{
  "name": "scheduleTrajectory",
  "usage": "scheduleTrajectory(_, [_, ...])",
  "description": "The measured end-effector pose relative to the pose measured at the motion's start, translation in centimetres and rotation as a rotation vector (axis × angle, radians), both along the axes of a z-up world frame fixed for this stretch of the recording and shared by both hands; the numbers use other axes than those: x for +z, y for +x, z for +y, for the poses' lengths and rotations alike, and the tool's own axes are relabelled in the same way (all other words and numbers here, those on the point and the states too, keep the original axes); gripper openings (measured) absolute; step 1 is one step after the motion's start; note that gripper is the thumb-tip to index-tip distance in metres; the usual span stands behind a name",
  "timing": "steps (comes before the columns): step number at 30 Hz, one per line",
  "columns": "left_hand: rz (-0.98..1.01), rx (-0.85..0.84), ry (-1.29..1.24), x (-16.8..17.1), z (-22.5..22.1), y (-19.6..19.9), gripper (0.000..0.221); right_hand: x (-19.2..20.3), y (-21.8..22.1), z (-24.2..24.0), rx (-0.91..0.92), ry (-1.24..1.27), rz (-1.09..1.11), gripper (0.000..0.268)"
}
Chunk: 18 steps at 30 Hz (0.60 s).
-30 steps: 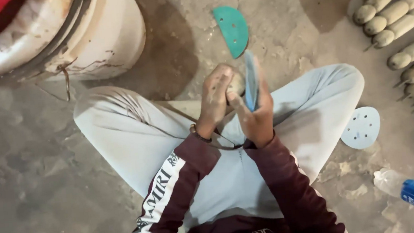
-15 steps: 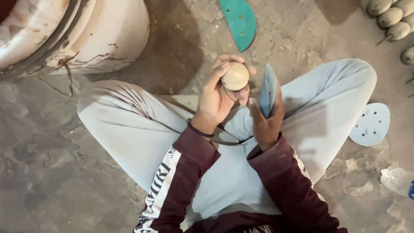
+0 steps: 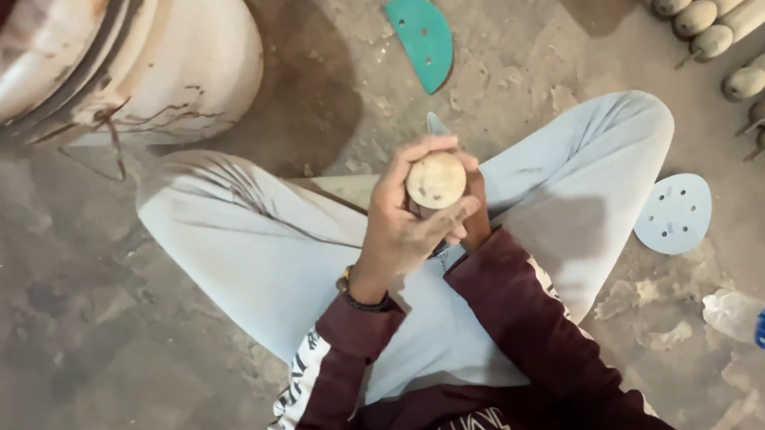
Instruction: The person sits on the floor and sands a small round wooden knob by hand, rubbing it with pieces of abrasive paper, turning the knob to work different surfaces, and occasionally switching to another abrasive piece. Finished knobs and other turned wooden parts lie on the floor around them.
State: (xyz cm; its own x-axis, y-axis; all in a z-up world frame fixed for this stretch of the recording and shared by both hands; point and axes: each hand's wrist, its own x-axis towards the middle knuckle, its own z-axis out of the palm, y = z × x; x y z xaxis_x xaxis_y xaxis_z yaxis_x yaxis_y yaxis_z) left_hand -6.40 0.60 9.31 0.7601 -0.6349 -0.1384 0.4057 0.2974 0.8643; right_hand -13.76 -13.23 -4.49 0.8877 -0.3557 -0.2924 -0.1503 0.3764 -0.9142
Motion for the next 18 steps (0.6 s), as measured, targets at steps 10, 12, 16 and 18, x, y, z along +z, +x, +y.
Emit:
scheduleTrajectory(10, [-0.282,0.185,0.224,-0.2,1.7,-7.8,0.051,-0.6,-1.3,1.0,-0.031,-0.133,-0.013,0.055])
scheduleTrajectory(12, [-0.263,0.124,0.164,-1.6,2.4,-9.5,0.046,0.8,-1.7,1.3,-0.012,-0.367,-0.004,0.058])
scheduleTrajectory(16, [-0.107,-0.046,0.093,-1.6,3.5,-12.2,0.042,3.0,-2.9,2.1,0.002,-0.457,-0.026,0.059])
scheduleTrajectory(18, [-0.026,-0.048,0.014,-1.9,3.2,-13.5,0.042,3.7,-3.4,2.4,0.024,-0.507,-0.06,0.059])
